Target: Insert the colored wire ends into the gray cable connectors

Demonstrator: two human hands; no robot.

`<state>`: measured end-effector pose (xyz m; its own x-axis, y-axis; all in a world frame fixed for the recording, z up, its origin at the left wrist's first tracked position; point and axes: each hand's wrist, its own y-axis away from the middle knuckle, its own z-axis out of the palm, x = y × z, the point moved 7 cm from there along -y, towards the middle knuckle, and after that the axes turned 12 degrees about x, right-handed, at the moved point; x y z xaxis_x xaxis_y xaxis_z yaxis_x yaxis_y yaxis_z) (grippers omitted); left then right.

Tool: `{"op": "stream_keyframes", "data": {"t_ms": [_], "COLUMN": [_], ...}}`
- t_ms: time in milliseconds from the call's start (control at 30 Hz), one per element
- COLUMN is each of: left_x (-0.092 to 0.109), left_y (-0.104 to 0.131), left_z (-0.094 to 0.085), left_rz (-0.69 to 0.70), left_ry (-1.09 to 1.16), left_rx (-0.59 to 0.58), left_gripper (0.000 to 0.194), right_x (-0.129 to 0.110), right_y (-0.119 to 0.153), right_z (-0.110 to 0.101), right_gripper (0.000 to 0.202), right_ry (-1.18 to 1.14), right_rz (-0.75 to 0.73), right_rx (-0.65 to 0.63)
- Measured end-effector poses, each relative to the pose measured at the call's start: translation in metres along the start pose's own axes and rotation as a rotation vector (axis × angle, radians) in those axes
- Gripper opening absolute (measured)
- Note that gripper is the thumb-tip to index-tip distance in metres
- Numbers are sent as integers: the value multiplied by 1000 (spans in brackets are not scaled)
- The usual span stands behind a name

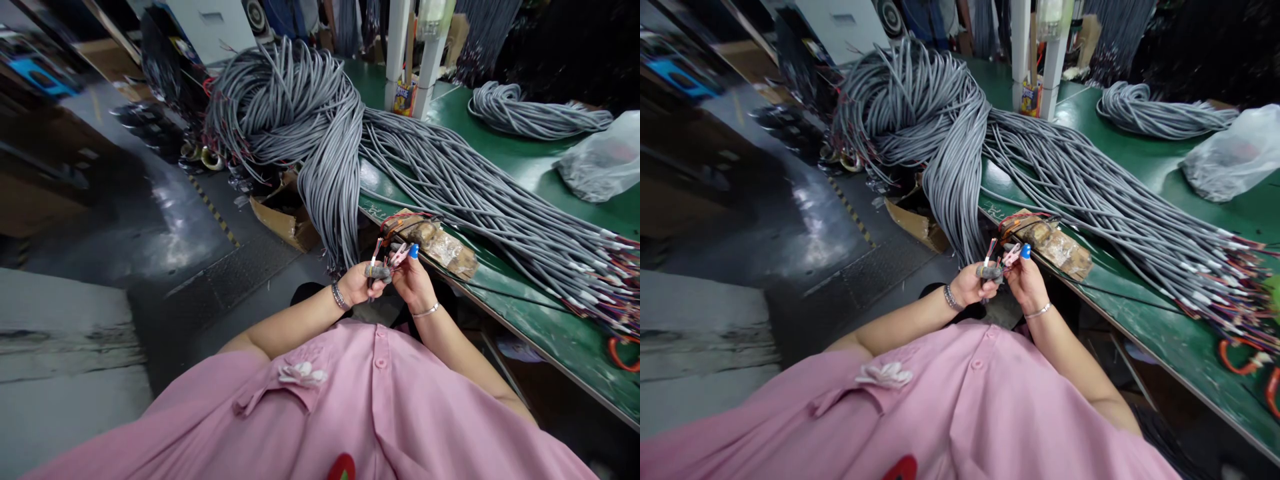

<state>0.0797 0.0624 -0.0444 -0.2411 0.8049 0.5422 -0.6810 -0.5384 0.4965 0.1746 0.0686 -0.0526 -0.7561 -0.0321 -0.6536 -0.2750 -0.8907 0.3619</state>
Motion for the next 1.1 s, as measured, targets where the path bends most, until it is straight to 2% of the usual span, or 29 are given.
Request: {"op": "stream_keyframes", "data": {"t_ms": [300,400,500,567,700,833,900,1100], "left_x": [-1,1,8,12,17,18,18,15], "left_y": [6,10,16,18,18,14,11,6], "left_z": [-2,-7,-10,-9,-3,2,3,-1], "left_rz": [92,190,299,338,351,344,332,312], "left_ry": [-98,-151,-171,-177,-155,-127,-117,-144], "left_rx": [-9,22,79,88,90,87,89,83], "left_gripper": [21,23,24,25,28,27,27,28], "right_x": [3,-2,-9,-13,-12,-17,-19,-8], "right_y": [6,9,11,11,8,5,5,4], "right_z": [3,1,-2,-3,-5,-9,-8,6], "right_gripper": [55,48,31,27,38,50,52,43], "right_ry": [39,24,55,96,145,264,292,135], "right_rz": [107,113,49,-1,-71,-249,-285,-34], "right_rx": [-86,-94,-60,-36,-25,24,33,-37]}}
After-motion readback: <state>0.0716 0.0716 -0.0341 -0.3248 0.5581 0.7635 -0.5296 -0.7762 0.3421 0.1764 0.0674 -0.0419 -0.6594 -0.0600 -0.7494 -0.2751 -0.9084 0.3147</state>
